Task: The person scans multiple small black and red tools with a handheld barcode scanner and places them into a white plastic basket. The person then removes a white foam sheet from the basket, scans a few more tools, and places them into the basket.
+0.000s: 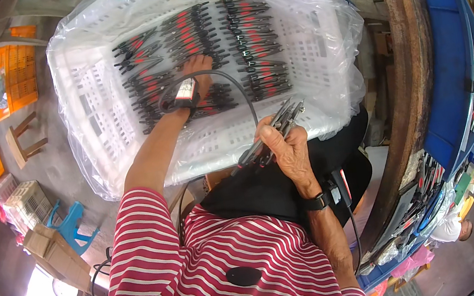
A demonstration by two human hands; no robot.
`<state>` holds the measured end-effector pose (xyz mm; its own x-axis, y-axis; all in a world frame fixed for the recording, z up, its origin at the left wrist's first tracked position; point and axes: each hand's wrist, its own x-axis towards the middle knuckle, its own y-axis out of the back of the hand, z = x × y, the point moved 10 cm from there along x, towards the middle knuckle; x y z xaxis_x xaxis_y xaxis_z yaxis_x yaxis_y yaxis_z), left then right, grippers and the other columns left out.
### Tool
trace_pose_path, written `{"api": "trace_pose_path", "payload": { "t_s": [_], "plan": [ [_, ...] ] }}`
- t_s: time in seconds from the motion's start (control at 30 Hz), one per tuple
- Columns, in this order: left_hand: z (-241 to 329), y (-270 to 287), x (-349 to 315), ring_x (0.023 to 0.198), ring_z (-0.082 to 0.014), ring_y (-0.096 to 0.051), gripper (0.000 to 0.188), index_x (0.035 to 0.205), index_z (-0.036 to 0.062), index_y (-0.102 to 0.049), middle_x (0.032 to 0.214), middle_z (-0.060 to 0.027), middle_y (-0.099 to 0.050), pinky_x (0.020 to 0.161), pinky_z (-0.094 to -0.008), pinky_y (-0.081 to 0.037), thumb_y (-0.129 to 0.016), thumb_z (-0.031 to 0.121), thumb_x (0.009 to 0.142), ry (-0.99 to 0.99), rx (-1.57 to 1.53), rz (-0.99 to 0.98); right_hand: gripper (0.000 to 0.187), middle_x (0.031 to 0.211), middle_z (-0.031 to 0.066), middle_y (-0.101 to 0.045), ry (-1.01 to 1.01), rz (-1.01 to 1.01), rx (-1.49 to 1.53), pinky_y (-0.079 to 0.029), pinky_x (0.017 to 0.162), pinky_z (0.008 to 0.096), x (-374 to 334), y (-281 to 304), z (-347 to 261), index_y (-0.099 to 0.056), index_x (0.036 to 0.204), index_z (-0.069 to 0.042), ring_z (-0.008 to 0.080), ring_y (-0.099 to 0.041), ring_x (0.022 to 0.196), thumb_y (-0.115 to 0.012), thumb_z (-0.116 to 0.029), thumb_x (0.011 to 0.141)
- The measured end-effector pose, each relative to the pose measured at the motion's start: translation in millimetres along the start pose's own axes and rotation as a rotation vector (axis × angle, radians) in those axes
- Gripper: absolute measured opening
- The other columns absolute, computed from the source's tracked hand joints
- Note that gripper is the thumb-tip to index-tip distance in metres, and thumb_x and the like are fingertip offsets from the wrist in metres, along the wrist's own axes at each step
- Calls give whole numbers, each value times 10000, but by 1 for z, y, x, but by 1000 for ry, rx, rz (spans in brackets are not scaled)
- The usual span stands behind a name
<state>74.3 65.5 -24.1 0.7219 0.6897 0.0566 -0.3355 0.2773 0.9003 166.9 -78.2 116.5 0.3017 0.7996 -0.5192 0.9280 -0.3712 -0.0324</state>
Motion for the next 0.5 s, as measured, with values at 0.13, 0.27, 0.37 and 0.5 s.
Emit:
{"api": "trace_pose_path", "payload": {
  "t_s": [0.13,0.27,0.37,0.5],
  "plan": [
    [3,-7,4,902,-336,-555,178,911,-10,-504,894,-170,-541,801,-423,-452,-515,-13,733,-6,35,7,386,595,-12,-520,0,-3,-34,-312,448,192,0,2,0,-606,751,-13,45,-452,508,-593,-382,865],
    [6,-6,3,904,-335,-558,170,913,-4,-504,895,-168,-541,795,-432,-453,-510,-4,744,10,26,12,397,589,-21,-501,3,-12,-55,-318,449,191,0,4,2,-607,750,-15,50,-464,512,-595,-395,862],
    [-4,-13,2,971,-333,-512,166,956,11,-499,917,-180,-526,845,-420,-437,-520,12,791,101,-35,-72,333,636,16,-575,-35,-56,-7,-400,512,224,-1,2,6,-610,894,7,78,-523,578,-607,-326,875],
    [-14,-24,3,956,-335,-512,153,956,4,-504,913,-173,-529,819,-428,-441,-527,30,807,118,-134,-111,316,647,11,-580,-54,-70,-11,-381,505,214,-2,3,8,-612,892,-2,66,-508,575,-610,-317,875]
  ]
}}
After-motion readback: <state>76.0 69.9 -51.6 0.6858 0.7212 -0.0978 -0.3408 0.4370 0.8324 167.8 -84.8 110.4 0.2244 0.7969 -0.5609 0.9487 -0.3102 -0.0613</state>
